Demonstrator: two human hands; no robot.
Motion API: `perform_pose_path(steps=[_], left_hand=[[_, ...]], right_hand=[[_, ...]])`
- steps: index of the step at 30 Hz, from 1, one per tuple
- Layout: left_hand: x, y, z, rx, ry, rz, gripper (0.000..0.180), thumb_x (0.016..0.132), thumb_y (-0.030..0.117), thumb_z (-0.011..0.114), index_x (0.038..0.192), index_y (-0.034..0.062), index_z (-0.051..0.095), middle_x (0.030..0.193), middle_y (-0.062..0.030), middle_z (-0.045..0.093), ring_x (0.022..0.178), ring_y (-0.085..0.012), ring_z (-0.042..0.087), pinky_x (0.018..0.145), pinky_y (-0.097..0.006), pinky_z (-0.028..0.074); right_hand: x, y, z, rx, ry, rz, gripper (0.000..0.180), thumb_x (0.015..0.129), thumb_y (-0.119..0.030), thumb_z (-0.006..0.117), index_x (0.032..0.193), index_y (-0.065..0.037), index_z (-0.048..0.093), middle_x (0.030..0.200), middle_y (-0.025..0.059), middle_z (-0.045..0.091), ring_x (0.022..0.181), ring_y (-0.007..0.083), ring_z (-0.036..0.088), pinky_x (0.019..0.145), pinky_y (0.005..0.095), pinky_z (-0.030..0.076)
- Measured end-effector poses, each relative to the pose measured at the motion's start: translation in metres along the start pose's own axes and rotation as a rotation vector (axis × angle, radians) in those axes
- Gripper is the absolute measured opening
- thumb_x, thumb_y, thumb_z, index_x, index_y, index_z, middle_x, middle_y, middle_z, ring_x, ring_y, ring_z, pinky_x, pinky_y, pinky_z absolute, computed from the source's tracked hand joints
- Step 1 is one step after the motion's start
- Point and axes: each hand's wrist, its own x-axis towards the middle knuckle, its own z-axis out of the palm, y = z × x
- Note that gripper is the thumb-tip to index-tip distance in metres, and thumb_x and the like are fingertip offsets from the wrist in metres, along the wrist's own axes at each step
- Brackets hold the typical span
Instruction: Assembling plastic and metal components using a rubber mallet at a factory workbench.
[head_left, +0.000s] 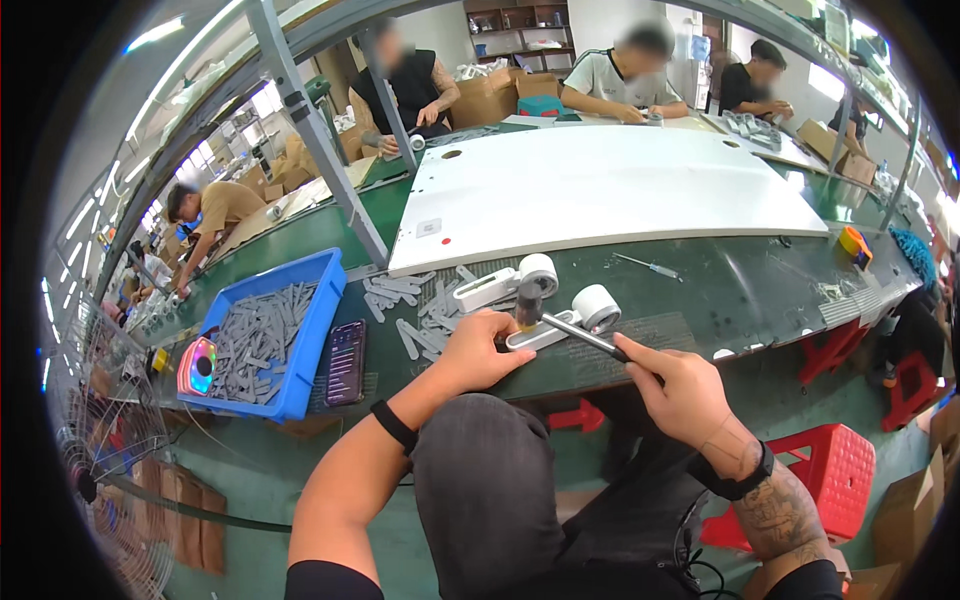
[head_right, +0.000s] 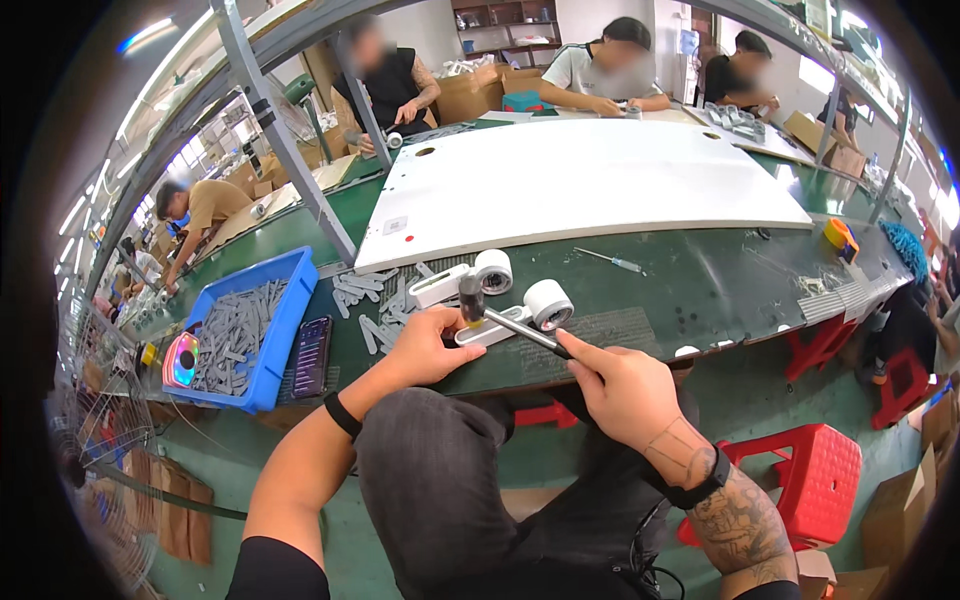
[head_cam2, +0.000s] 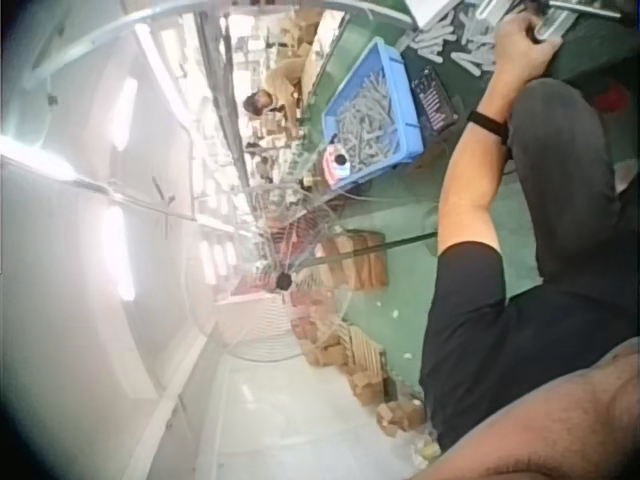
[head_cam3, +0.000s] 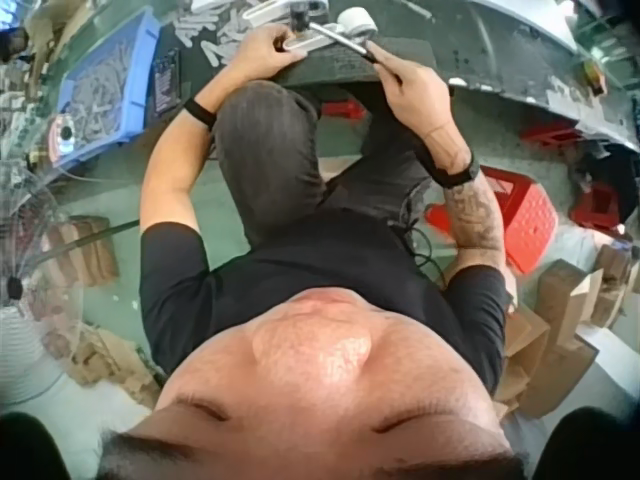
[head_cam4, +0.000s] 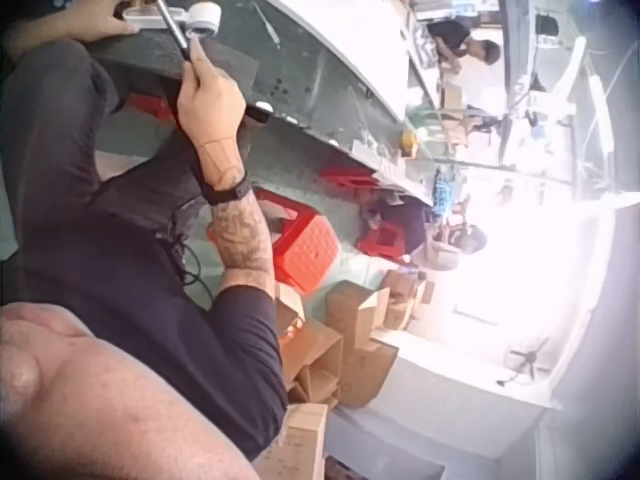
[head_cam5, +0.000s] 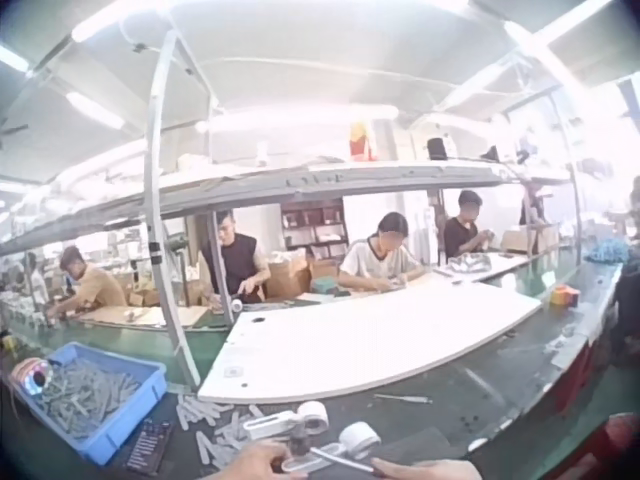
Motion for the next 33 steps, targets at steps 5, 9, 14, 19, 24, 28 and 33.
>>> perform_pose_path(steps=[5,9,14,19,24,28,33], left_hand=[[0.006,-0.005,0.004,-0.146,-0.026,-0.02,0.035,0.084,0.026,0.095,0.093,0.0003,0.074,0.084,-0.0058,0.069,0.076,-0.0121,0.061,0.071,-0.031,0.05],[0.004,-0.006,-0.004,-0.099,-0.045,-0.061,0.034,0.084,0.026,0.095,0.091,0.0009,0.073,0.081,-0.0031,0.068,0.074,-0.0101,0.058,0.07,-0.03,0.049],[0.004,0.009,-0.005,-0.013,-0.02,-0.005,0.036,0.081,0.027,0.094,0.094,-0.0001,0.074,0.085,-0.0112,0.071,0.077,-0.0207,0.065,0.071,-0.035,0.052],[0.003,0.031,-0.019,0.063,0.061,0.289,0.029,0.085,0.02,0.093,0.099,0.0011,0.077,0.09,-0.0097,0.075,0.083,-0.0211,0.07,0.075,-0.036,0.054],[0.06,0.047,-0.014,-0.267,-0.201,-0.225,0.037,0.091,0.027,0.09,0.114,0.0006,0.078,0.086,-0.0051,0.078,0.074,-0.0095,0.068,0.068,-0.029,0.053],[0.138,0.051,0.004,-0.691,-0.156,-0.227,0.046,0.099,0.021,0.084,0.135,-0.0031,0.07,0.104,-0.0089,0.076,0.088,-0.0133,0.071,0.081,-0.027,0.058],[0.153,0.014,-0.036,-0.168,0.164,-0.076,0.06,0.098,0.027,0.084,0.145,-0.0046,0.064,0.119,-0.015,0.077,0.106,-0.0186,0.073,0.09,-0.034,0.059]], right_hand=[[-0.01,0.005,-0.006,0.029,0.063,0.001,0.041,0.102,-0.021,0.071,0.143,-0.025,0.074,0.082,0.0106,0.072,0.077,0.0346,0.073,0.068,0.0472,0.058],[0.003,-0.006,-0.021,-0.147,0.024,-0.04,0.044,0.1,-0.019,0.071,0.144,-0.026,0.073,0.078,0.0093,0.068,0.074,0.034,0.071,0.067,0.0481,0.057],[0.0,0.012,-0.007,-0.078,0.005,-0.007,0.042,0.101,-0.02,0.071,0.142,-0.024,0.074,0.087,0.0106,0.075,0.081,0.0358,0.074,0.071,0.0473,0.059],[-0.018,0.034,-0.009,0.401,0.388,0.082,0.041,0.108,-0.012,0.069,0.149,-0.008,0.069,0.104,0.0103,0.08,0.091,0.0195,0.075,0.08,0.0338,0.057],[-0.025,0.035,-0.032,0.612,0.593,0.307,0.041,0.113,-0.011,0.063,0.153,-0.001,0.065,0.09,-0.0057,0.056,0.078,0.0039,0.049,0.07,0.0211,0.043],[-0.042,0.042,-0.038,0.63,0.581,0.372,0.041,0.113,-0.012,0.062,0.153,-0.001,0.064,0.088,-0.0059,0.056,0.078,0.0036,0.048,0.07,0.0209,0.041],[-0.066,0.049,-0.028,0.578,0.508,0.378,0.041,0.113,-0.013,0.063,0.152,-0.001,0.065,0.089,-0.0054,0.057,0.079,0.0043,0.05,0.071,0.0215,0.042]])
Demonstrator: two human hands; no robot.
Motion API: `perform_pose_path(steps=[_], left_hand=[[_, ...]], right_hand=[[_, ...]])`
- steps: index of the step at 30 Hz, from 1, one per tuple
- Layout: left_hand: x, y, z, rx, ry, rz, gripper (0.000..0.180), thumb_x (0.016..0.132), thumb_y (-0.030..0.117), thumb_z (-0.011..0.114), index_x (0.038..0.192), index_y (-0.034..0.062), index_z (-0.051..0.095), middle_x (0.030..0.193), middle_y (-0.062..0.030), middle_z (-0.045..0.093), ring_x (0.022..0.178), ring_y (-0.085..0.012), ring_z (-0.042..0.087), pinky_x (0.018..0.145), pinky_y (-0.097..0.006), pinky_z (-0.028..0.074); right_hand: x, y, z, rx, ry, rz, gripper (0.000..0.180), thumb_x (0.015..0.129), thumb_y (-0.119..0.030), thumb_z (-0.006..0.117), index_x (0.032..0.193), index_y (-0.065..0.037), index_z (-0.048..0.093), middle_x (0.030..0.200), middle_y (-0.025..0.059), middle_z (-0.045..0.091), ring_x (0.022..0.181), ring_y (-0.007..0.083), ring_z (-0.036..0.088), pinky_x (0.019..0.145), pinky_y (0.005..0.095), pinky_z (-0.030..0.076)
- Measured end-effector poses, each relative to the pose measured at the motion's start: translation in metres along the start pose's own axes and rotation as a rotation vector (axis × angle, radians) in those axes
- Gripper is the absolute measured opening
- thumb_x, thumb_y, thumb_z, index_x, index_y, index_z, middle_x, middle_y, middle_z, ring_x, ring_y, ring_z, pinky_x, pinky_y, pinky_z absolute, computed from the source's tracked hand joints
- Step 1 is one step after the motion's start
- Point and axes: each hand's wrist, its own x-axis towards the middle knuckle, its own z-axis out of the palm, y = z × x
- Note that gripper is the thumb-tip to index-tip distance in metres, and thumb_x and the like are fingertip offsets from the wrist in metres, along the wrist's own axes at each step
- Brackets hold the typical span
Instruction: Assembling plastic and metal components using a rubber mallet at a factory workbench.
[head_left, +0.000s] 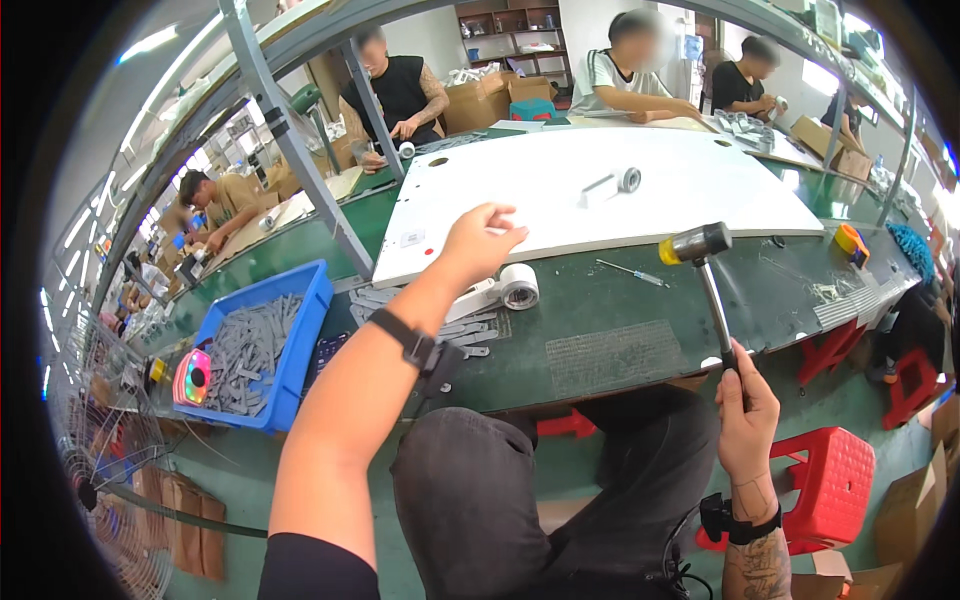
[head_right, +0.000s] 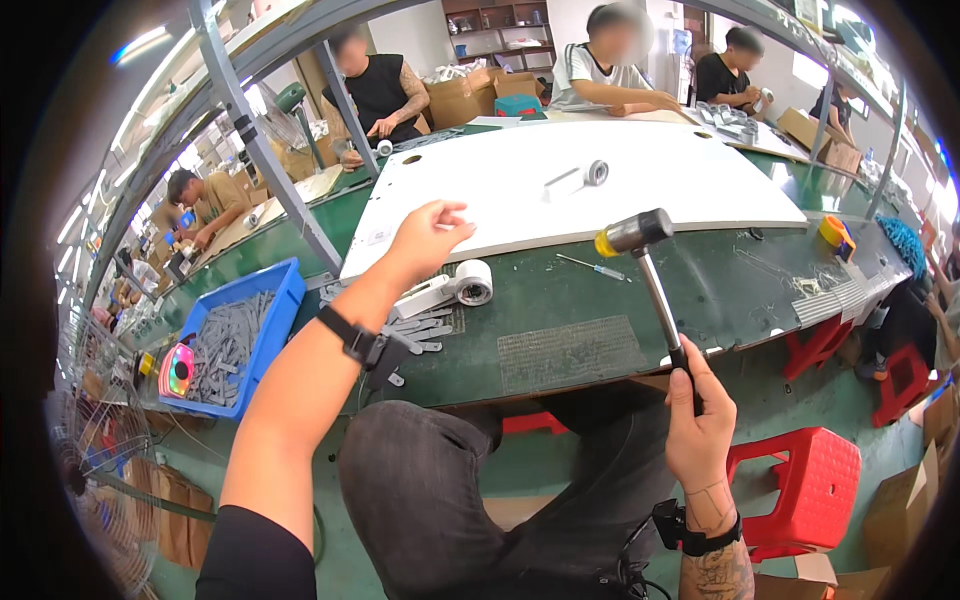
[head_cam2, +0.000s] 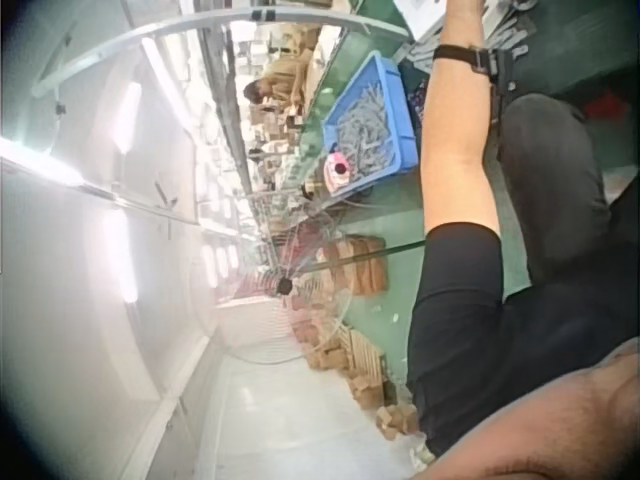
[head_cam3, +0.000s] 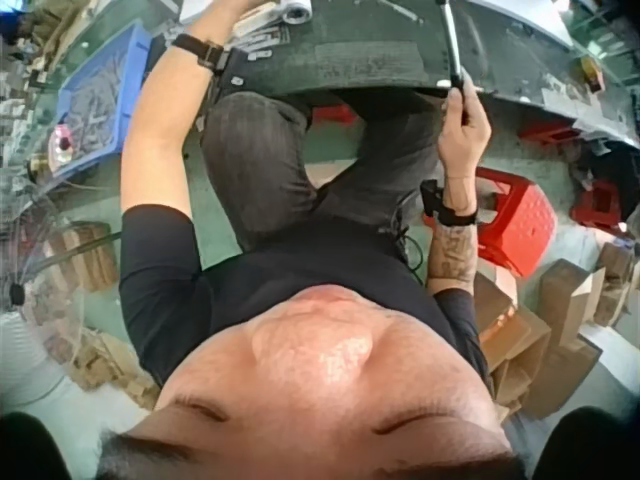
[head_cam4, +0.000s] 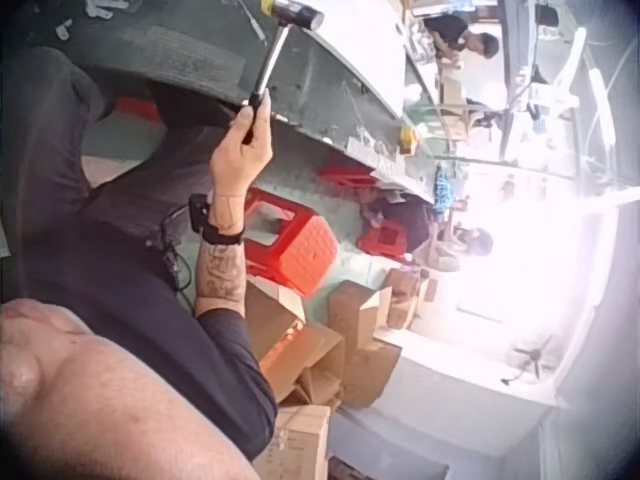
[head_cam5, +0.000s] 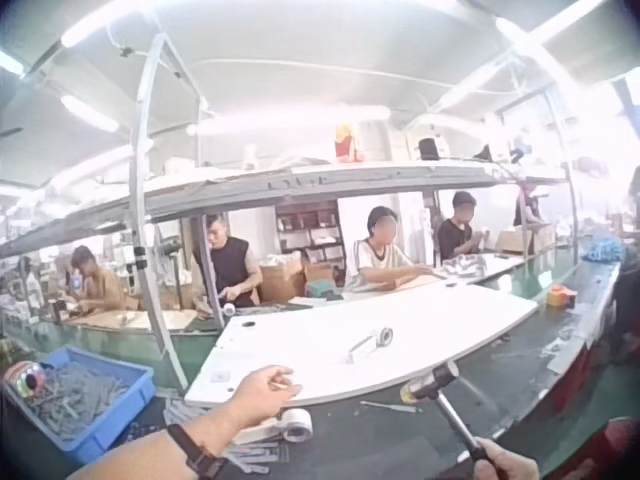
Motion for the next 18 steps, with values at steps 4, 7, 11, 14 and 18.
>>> perform_pose_path(steps=[4,7,11,14,18], left_hand=[[-0.043,-0.029,-0.03,0.495,-0.067,0.085,0.052,0.096,0.035,0.085,0.133,0.0003,0.075,0.112,-0.0152,0.079,0.102,-0.0228,0.074,0.089,-0.038,0.058],[-0.059,-0.028,-0.044,0.61,-0.316,-0.139,0.042,0.093,0.041,0.085,0.114,0.0042,0.083,0.098,-0.0152,0.079,0.099,-0.0283,0.073,0.088,-0.04,0.057],[-0.07,-0.004,-0.031,0.48,-0.128,0.109,0.033,0.089,0.035,0.087,0.101,0.0046,0.084,0.093,-0.0155,0.079,0.094,-0.0308,0.073,0.087,-0.042,0.056],[-0.085,0.013,-0.021,0.335,-0.27,0.207,0.036,0.089,0.04,0.085,0.103,0.0059,0.085,0.097,-0.0199,0.079,0.097,-0.0373,0.074,0.09,-0.046,0.058],[-0.111,-0.004,0.0,0.282,-0.412,0.097,0.041,0.091,0.045,0.086,0.104,0.0069,0.083,0.098,-0.0147,0.08,0.098,-0.0322,0.075,0.091,-0.044,0.059]], right_hand=[[-0.003,0.009,0.007,0.022,-0.037,0.036,0.041,0.113,-0.014,0.064,0.151,-0.001,0.066,0.088,-0.0042,0.058,0.08,0.0054,0.052,0.072,0.0225,0.044],[-0.003,0.016,0.013,0.046,-0.065,0.051,0.04,0.113,-0.014,0.064,0.151,-0.002,0.066,0.087,-0.0034,0.058,0.079,0.0057,0.053,0.072,0.0233,0.045],[-0.008,0.014,0.017,0.01,-0.085,0.049,0.04,0.113,-0.014,0.064,0.151,-0.004,0.067,0.087,-0.0031,0.059,0.079,0.006,0.054,0.073,0.0234,0.046],[-0.006,0.009,0.022,0.039,-0.078,0.046,0.04,0.113,-0.014,0.064,0.151,-0.003,0.067,0.087,-0.0036,0.058,0.079,0.0058,0.054,0.073,0.0228,0.046],[-0.003,0.01,0.026,0.07,-0.082,0.044,0.039,0.113,-0.014,0.064,0.151,-0.002,0.067,0.087,-0.004,0.058,0.079,0.0053,0.053,0.073,0.0226,0.046]])
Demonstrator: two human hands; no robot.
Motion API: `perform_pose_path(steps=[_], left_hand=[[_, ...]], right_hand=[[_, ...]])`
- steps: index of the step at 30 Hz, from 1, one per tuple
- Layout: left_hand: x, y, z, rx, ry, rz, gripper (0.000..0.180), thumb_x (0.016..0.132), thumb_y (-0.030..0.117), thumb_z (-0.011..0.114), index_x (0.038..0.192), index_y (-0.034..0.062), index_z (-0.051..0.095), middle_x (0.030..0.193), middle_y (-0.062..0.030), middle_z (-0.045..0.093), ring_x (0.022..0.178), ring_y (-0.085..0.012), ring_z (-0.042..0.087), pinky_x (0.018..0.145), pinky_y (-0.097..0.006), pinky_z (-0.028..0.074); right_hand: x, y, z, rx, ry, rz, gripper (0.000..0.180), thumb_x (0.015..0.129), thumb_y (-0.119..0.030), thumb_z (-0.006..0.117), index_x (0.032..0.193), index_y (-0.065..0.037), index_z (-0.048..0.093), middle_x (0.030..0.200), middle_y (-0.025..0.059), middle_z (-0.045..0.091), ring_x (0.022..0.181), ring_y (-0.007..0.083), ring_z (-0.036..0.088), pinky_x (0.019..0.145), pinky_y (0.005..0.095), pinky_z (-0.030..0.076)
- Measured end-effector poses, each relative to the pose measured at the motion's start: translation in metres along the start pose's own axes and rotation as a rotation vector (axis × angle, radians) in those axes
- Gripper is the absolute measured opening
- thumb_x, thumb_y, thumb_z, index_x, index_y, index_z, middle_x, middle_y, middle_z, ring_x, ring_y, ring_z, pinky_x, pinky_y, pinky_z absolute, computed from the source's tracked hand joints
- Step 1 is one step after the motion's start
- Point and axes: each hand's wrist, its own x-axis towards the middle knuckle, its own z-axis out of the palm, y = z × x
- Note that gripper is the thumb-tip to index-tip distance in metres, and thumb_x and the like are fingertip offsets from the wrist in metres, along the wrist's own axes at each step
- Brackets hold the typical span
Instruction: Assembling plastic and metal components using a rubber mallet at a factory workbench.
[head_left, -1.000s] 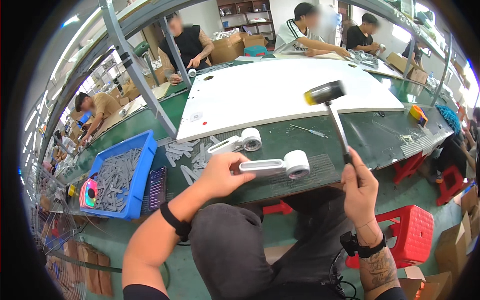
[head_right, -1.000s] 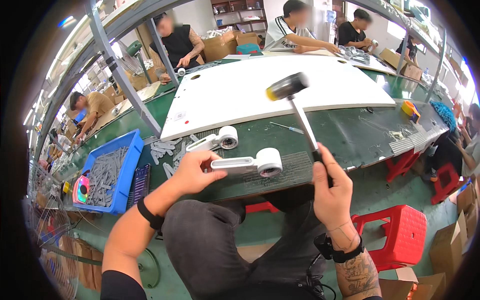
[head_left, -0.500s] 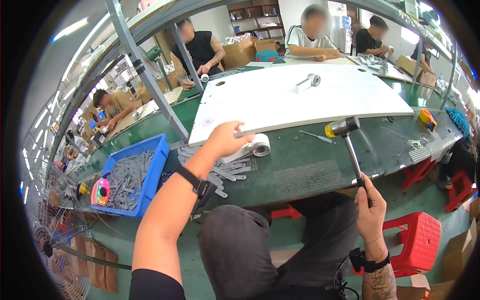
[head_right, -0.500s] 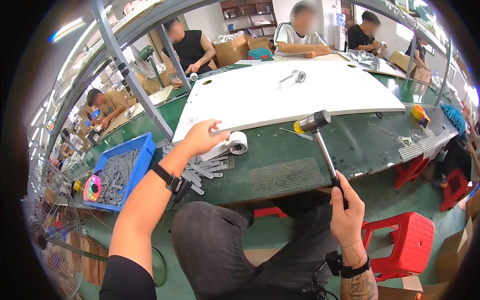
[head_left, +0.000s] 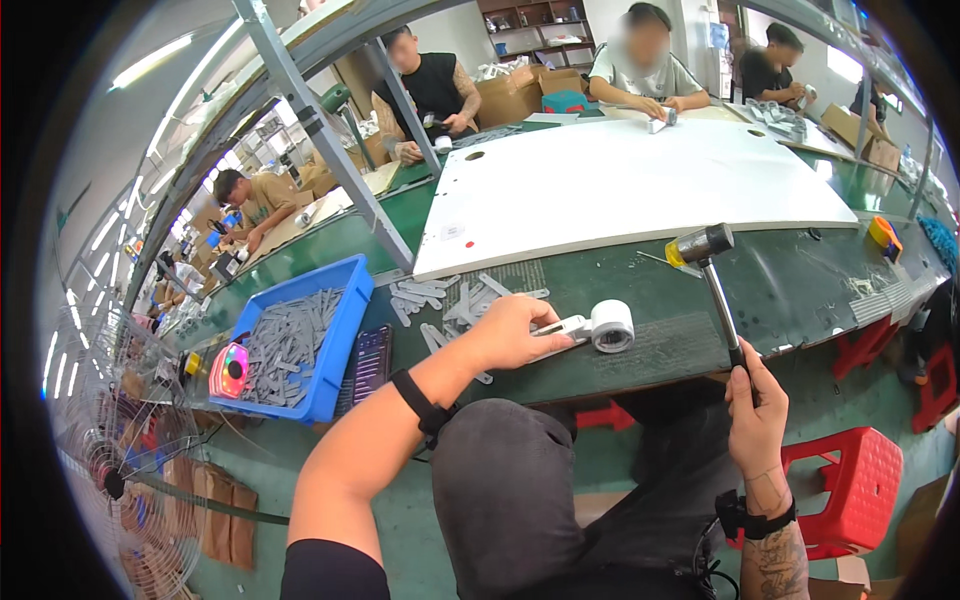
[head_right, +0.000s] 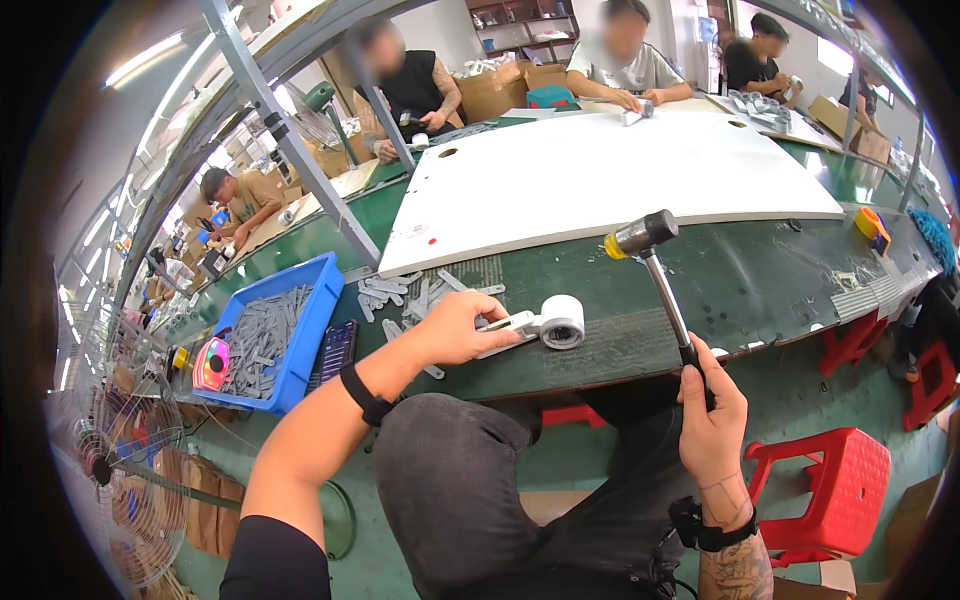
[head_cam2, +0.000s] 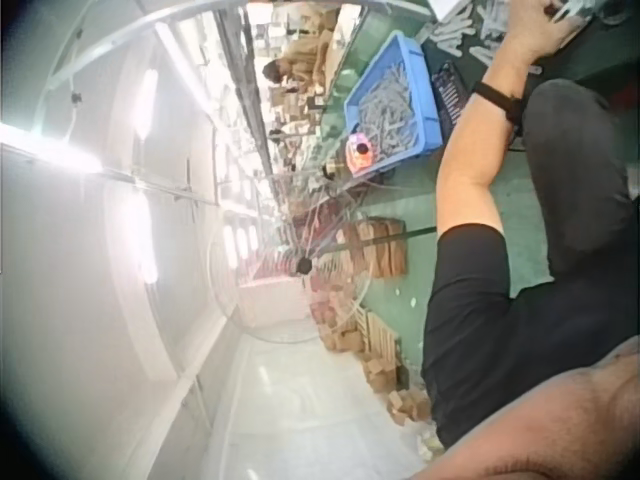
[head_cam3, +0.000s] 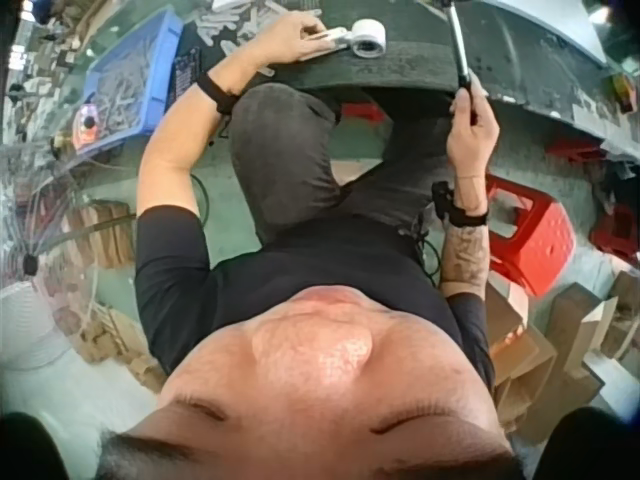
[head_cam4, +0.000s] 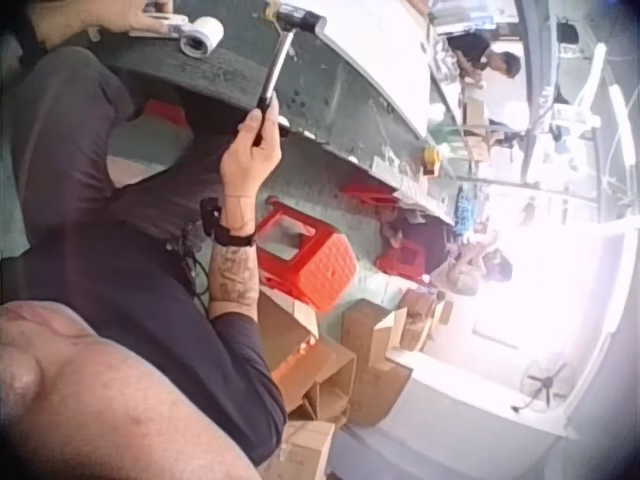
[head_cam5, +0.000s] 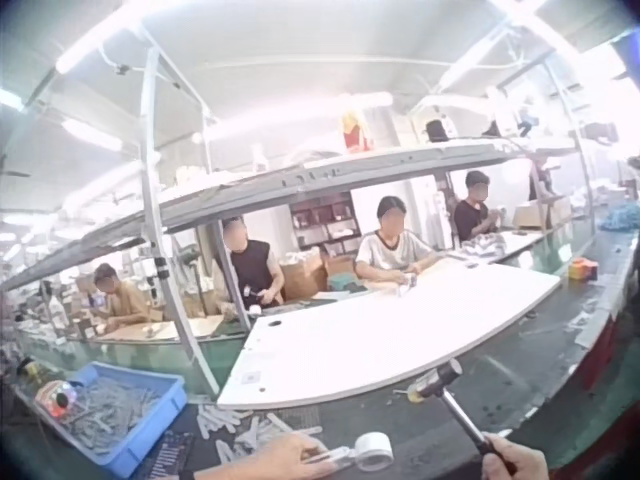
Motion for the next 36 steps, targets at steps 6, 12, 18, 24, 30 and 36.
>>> perform_pose_path(steps=[6,12,18,24,30,36], left_hand=[[-0.037,-0.051,-0.034,-0.083,0.546,-0.306,0.028,0.1,0.03,0.081,0.095,0.0028,0.076,0.088,-0.0065,0.078,0.081,-0.018,0.072,0.075,-0.037,0.057],[-0.065,-0.047,-0.027,0.28,0.247,-0.664,0.049,0.093,0.05,0.082,0.084,0.0026,0.075,0.082,-0.0154,0.078,0.074,-0.0308,0.075,0.074,-0.042,0.06],[-0.057,-0.063,-0.026,0.164,0.294,-0.633,0.037,0.092,0.04,0.084,0.093,0.0042,0.08,0.087,-0.0135,0.081,0.082,-0.03,0.078,0.078,-0.042,0.061],[-0.055,-0.063,-0.03,0.228,0.311,-0.604,0.032,0.092,0.036,0.085,0.097,0.005,0.078,0.087,-0.0124,0.081,0.086,-0.0322,0.079,0.079,-0.045,0.06],[-0.05,-0.07,-0.035,-0.119,0.406,-0.552,0.034,0.097,0.019,0.081,0.125,0.0022,0.073,0.088,-0.0085,0.078,0.082,-0.0187,0.074,0.074,-0.035,0.056],[-0.041,-0.035,-0.013,-0.543,0.334,-0.07,0.019,0.107,0.012,0.068,0.122,0.0015,0.071,0.105,-0.0016,0.07,0.097,-0.0114,0.065,0.088,-0.029,0.053]], right_hand=[[-0.006,-0.003,0.002,-0.007,-0.017,-0.017,0.04,0.113,-0.014,0.064,0.151,-0.003,0.066,0.086,-0.0043,0.057,0.079,0.0047,0.053,0.073,0.0223,0.045],[-0.004,0.003,0.01,0.016,-0.029,0.012,0.04,0.112,-0.013,0.066,0.15,-0.003,0.067,0.086,-0.0042,0.059,0.078,0.0048,0.053,0.072,0.0223,0.045],[-0.007,0.003,0.018,-0.038,-0.067,-0.056,0.039,0.11,-0.012,0.067,0.149,-0.005,0.069,0.08,-0.0037,0.06,0.074,0.005,0.053,0.069,0.0236,0.047],[-0.006,-0.002,0.021,-0.126,-0.104,0.011,0.037,0.109,-0.013,0.067,0.146,-0.005,0.07,0.087,0.0015,0.071,0.08,0.0076,0.064,0.077,0.0267,0.053],[-0.006,0.015,0.035,-0.218,-0.135,0.018,0.037,0.108,-0.018,0.068,0.144,-0.008,0.072,0.116,0.0224,0.08,0.106,0.0316,0.08,0.091,0.0342,0.057],[-0.01,0.017,0.044,-0.252,-0.15,0.018,0.038,0.108,-0.019,0.069,0.145,-0.011,0.071,0.107,0.0231,0.08,0.092,0.0332,0.08,0.083,0.0354,0.058]])
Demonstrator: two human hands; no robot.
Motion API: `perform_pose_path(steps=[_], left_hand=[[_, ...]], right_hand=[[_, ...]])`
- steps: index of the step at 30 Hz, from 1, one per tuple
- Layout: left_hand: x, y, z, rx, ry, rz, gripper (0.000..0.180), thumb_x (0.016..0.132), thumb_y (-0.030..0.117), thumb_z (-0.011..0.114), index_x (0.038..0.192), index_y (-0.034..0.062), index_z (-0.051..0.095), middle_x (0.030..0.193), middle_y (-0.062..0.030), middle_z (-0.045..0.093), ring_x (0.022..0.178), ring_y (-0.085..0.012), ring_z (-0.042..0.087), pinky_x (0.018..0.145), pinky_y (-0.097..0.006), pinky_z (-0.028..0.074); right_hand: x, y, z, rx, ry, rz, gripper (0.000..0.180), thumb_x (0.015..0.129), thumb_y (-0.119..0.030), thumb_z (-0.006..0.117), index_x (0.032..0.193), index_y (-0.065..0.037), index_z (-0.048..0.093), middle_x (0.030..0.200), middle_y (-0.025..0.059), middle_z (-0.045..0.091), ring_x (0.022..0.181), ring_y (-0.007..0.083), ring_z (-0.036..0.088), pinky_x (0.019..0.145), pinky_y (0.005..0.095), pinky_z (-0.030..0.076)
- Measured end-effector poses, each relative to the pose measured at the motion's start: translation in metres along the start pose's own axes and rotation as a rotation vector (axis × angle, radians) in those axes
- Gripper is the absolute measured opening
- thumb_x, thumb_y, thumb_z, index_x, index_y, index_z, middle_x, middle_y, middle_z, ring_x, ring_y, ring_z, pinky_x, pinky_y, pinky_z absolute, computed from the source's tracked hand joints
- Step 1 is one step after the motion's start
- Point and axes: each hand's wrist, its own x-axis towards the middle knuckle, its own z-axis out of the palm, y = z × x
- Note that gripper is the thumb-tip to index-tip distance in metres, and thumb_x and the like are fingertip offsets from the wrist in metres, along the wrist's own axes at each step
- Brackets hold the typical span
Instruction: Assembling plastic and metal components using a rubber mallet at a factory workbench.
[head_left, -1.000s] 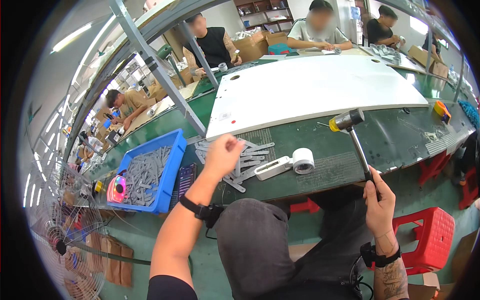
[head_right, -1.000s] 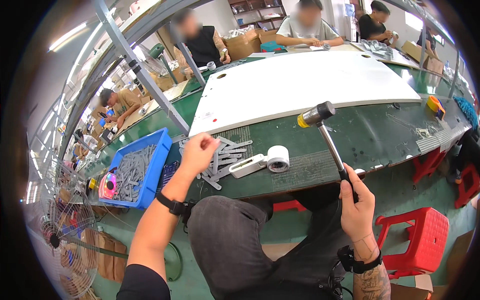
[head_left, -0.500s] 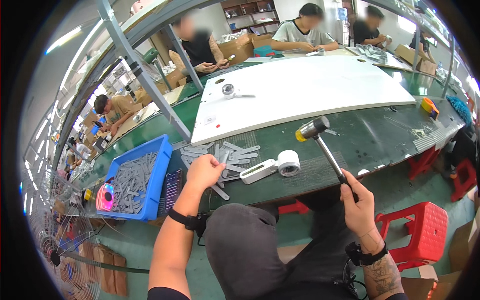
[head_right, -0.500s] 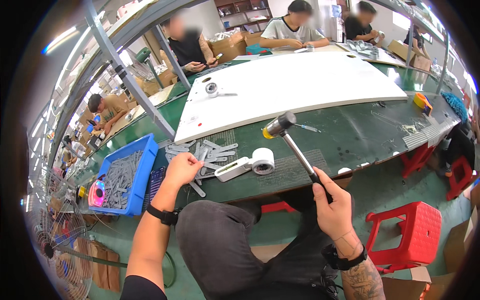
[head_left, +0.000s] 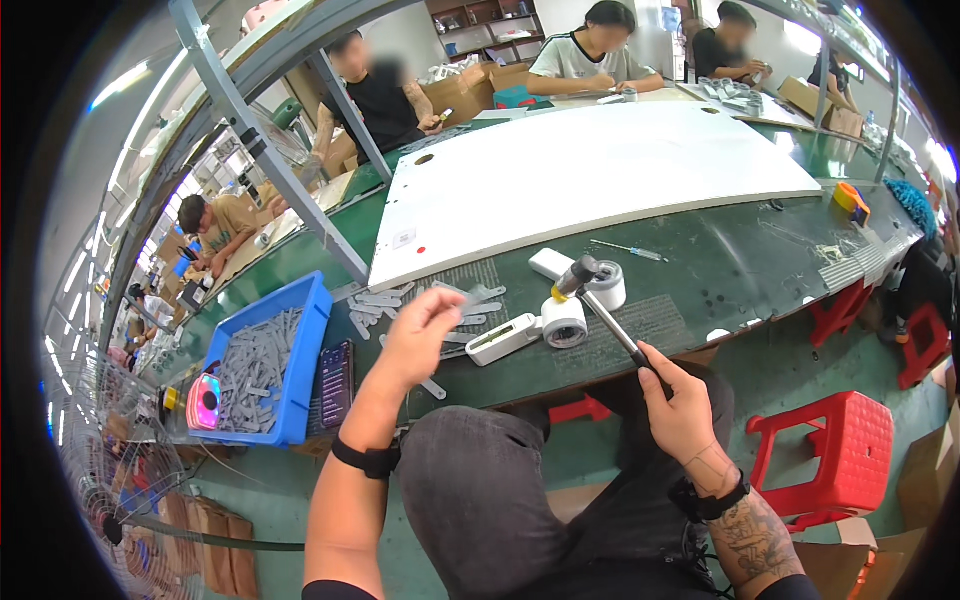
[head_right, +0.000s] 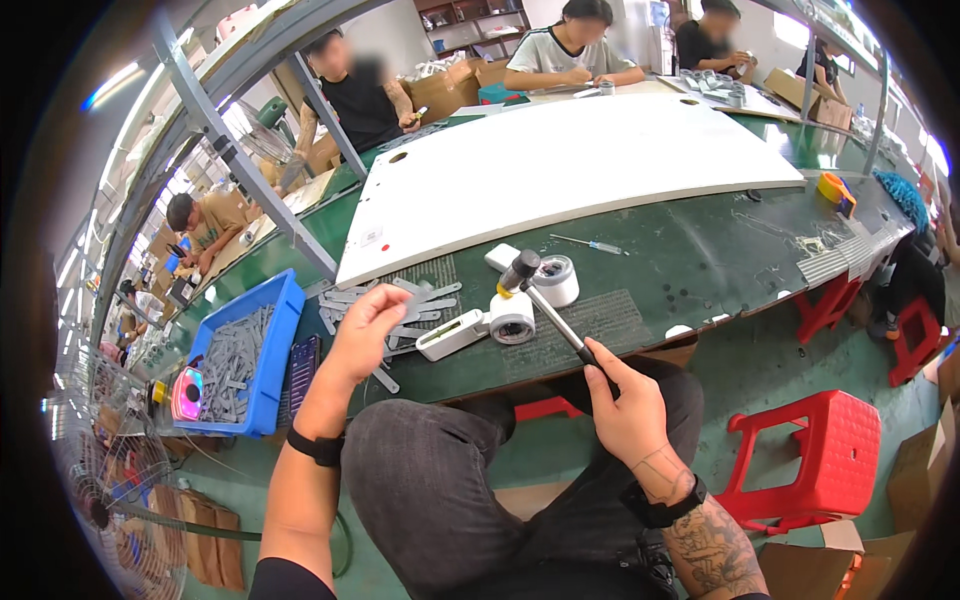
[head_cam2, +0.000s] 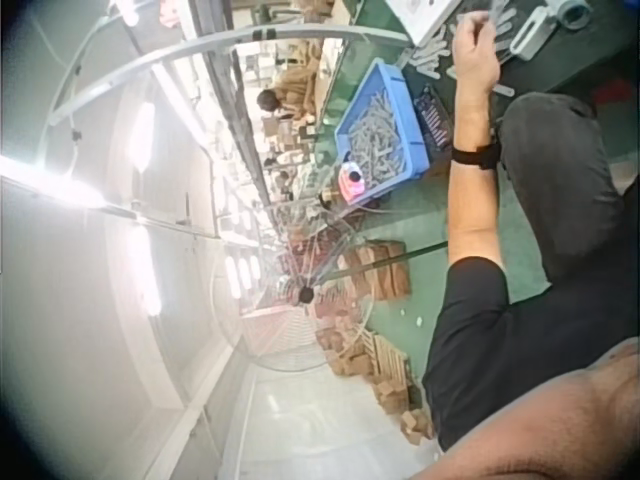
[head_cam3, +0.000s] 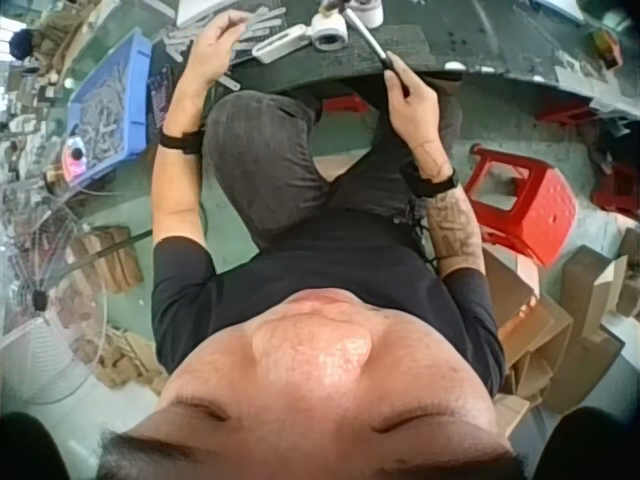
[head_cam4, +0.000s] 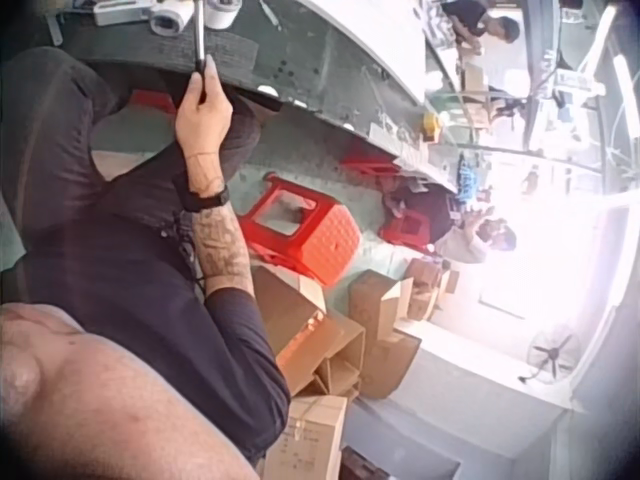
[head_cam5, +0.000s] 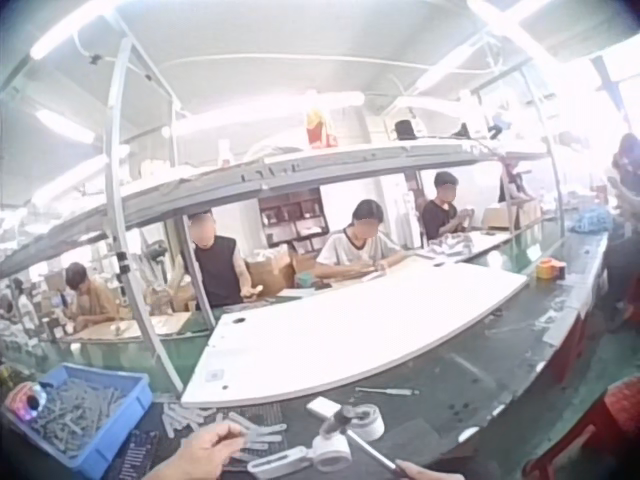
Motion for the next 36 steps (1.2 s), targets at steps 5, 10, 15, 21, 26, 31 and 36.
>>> perform_pose_path(steps=[5,10,15,21,26,31,36], left_hand=[[0.0,0.021,0.028,0.183,-0.14,0.021,0.019,0.108,0.015,0.068,0.121,0.0023,0.072,0.103,-0.0031,0.071,0.094,-0.0113,0.063,0.086,-0.031,0.053],[0.002,0.018,0.045,0.307,-0.116,0.032,0.023,0.107,0.016,0.069,0.126,0.0043,0.074,0.095,-0.0029,0.069,0.086,-0.0119,0.061,0.08,-0.03,0.052],[0.004,0.012,0.055,0.258,-0.081,0.176,0.025,0.108,0.018,0.066,0.125,0.003,0.077,0.105,-0.0132,0.073,0.091,-0.0233,0.068,0.083,-0.035,0.054],[-0.005,0.003,0.058,0.174,-0.05,0.117,0.024,0.109,0.019,0.067,0.124,0.0027,0.077,0.108,-0.0078,0.071,0.101,-0.0182,0.064,0.092,-0.033,0.051],[-0.006,0.009,0.065,0.244,-0.01,0.126,0.023,0.104,0.019,0.074,0.12,0.0022,0.078,0.102,-0.0102,0.069,0.099,-0.0216,0.067,0.089,-0.034,0.053],[-0.006,0.006,0.064,0.192,0.004,0.145,0.021,0.102,0.017,0.078,0.118,0.0041,0.08,0.104,-0.0086,0.072,0.101,-0.0198,0.068,0.094,-0.034,0.054],[-0.001,-0.012,0.062,0.002,-0.029,0.043,0.018,0.098,0.016,0.084,0.108,0.0022,0.078,0.105,-0.0042,0.077,0.095,-0.0122,0.066,0.09,-0.031,0.053]], right_hand=[[0.004,0.005,0.004,0.012,0.028,0.003,0.038,0.108,-0.02,0.068,0.145,-0.01,0.071,0.111,0.0221,0.081,0.089,0.0304,0.079,0.084,0.0351,0.058],[0.002,0.001,0.0,0.039,-0.018,0.151,0.039,0.109,-0.02,0.068,0.146,-0.009,0.07,0.116,0.0216,0.081,0.099,0.0244,0.08,0.089,0.0346,0.057],[0.002,-0.012,-0.008,0.046,-0.018,0.084,0.039,0.109,-0.019,0.068,0.146,-0.009,0.07,0.113,0.021,0.081,0.096,0.0217,0.078,0.09,0.034,0.057],[0.01,-0.032,-0.019,0.033,-0.047,0.026,0.038,0.109,-0.019,0.068,0.146,-0.01,0.07,0.11,0.0226,0.081,0.094,0.0238,0.078,0.09,0.0345,0.057],[0.018,-0.044,-0.024,-0.081,-0.116,0.037,0.037,0.108,-0.021,0.068,0.144,-0.014,0.073,0.105,0.0212,0.08,0.093,0.0334,0.079,0.085,0.0381,0.058],[0.028,-0.061,-0.025,-0.324,-0.141,-0.103,0.036,0.106,-0.026,0.068,0.141,-0.02,0.075,0.094,0.0184,0.077,0.09,0.0405,0.074,0.079,0.0468,0.057],[0.034,-0.073,-0.026,-0.386,-0.204,-0.121,0.036,0.105,-0.025,0.068,0.14,-0.022,0.075,0.094,0.0188,0.077,0.091,0.0406,0.074,0.079,0.0481,0.058]])
